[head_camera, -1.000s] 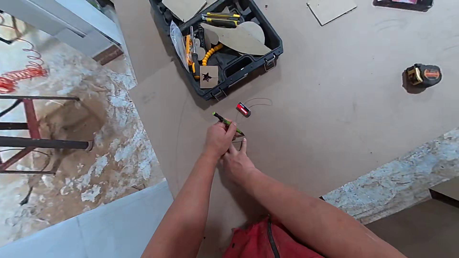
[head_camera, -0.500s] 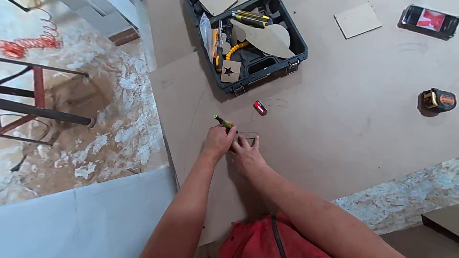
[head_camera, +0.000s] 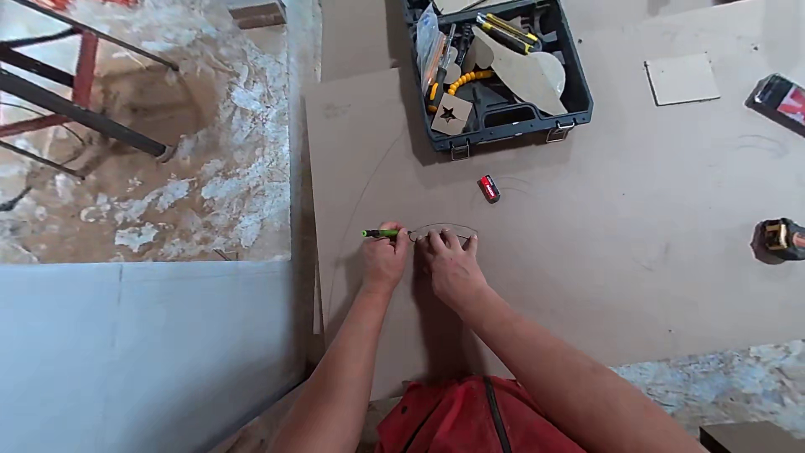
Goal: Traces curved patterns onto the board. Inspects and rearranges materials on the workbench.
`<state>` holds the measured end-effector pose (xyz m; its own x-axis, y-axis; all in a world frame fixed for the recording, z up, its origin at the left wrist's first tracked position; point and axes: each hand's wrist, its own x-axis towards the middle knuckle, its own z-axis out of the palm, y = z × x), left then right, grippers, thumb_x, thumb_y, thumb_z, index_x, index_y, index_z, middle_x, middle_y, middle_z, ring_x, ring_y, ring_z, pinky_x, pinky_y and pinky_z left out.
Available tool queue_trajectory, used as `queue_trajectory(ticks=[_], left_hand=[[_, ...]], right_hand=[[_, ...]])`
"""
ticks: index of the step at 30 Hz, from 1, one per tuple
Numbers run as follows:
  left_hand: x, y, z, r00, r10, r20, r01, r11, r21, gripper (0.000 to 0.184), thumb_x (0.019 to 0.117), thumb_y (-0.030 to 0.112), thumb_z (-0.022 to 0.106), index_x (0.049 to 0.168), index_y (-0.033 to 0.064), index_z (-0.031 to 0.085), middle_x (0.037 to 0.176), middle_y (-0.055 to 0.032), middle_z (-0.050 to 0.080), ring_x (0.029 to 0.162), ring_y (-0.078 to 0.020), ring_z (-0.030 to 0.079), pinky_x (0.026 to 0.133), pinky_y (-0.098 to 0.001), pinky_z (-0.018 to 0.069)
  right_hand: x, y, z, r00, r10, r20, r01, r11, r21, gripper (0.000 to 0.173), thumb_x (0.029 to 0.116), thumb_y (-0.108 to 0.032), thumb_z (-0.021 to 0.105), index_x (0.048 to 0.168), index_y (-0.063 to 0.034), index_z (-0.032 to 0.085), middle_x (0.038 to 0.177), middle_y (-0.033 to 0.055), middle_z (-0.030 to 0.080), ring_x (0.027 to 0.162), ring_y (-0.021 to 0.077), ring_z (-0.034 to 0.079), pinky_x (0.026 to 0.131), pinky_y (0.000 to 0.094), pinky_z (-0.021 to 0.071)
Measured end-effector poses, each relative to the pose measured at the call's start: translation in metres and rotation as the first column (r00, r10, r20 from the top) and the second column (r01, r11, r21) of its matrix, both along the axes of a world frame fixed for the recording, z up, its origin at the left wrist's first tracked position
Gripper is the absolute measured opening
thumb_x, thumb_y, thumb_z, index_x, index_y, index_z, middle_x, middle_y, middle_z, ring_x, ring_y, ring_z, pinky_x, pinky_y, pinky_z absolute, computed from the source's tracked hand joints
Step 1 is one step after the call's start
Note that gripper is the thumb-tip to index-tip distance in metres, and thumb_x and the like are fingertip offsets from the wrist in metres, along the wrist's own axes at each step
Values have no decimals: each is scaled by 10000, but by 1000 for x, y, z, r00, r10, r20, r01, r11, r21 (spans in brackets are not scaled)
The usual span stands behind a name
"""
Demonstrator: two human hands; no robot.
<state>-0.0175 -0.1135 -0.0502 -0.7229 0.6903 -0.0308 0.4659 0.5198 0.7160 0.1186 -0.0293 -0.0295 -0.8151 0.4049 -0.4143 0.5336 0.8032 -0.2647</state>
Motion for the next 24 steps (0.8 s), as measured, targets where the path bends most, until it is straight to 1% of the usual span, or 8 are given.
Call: queue_trajectory(ticks=[4,8,10,12,14,17,19,24], left_hand=[[10,-7,-5,998,59,-29,-58,998,32,197,1039,223,587,1087,74,706,898,-62,753,777,-152,742,750,-406,640],[19,-12,-8,994,105,-33,-101,990,98,194,1030,195,598,1092,44,703,879,-86,735,753,-167,718,725,-394,618],[21,-15,-11,989,146,22,-148,973,177,193,1024,189,600,1089,37,701,883,-74,738,753,-138,722,727,-360,628],[27,-18,-14,982,175,70,-187,948,257,213,1028,203,592,1093,29,696,886,-69,740,761,-117,726,732,-334,632],[36,-19,-17,976,205,77,-218,932,291,228,1031,221,586,1089,31,698,882,-60,731,755,-92,701,723,-306,607],[48,-17,-21,956,271,115,-294,897,329,218,1033,217,586,1066,39,707,889,-45,734,783,-86,711,749,-298,618],[54,-13,-19,930,333,157,-368,865,342,232,1042,218,575,1055,26,704,874,-53,729,785,-105,718,748,-306,621],[71,1,-21,819,526,230,-574,758,310,257,1054,227,572,1109,7,695,885,-64,733,789,-119,722,762,-319,624]], right_hand=[[-1,1,3,1000,11,17,-11,1000,17,636,999,-159,571,1597,-250,375,1647,33,350,1529,397,276,1063,838,264],[-4,8,10,999,41,25,-42,999,20,633,973,-110,591,1568,-237,419,1589,48,427,1482,408,353,1015,810,354],[-8,17,19,996,73,57,-73,997,-9,574,985,-108,570,1536,-235,470,1510,41,488,1428,386,411,951,737,454],[-15,34,27,983,160,87,-157,987,-32,498,995,-121,565,1482,-224,537,1425,48,537,1321,371,500,819,608,553],[-21,55,28,953,297,65,-294,954,-52,453,982,-124,598,1428,-202,602,1353,73,573,1205,364,568,745,527,590],[-29,93,27,846,533,15,-529,843,-96,419,1004,-87,587,1407,-195,628,1402,78,594,1198,367,588,856,526,577],[-35,115,28,751,660,15,-655,747,-115,497,994,-17,569,1448,-216,595,1396,91,597,1206,372,586,922,526,554],[-63,151,26,578,815,47,-801,577,-161,646,964,8,584,1495,-357,545,1327,132,609,1149,369,619,919,567,545]])
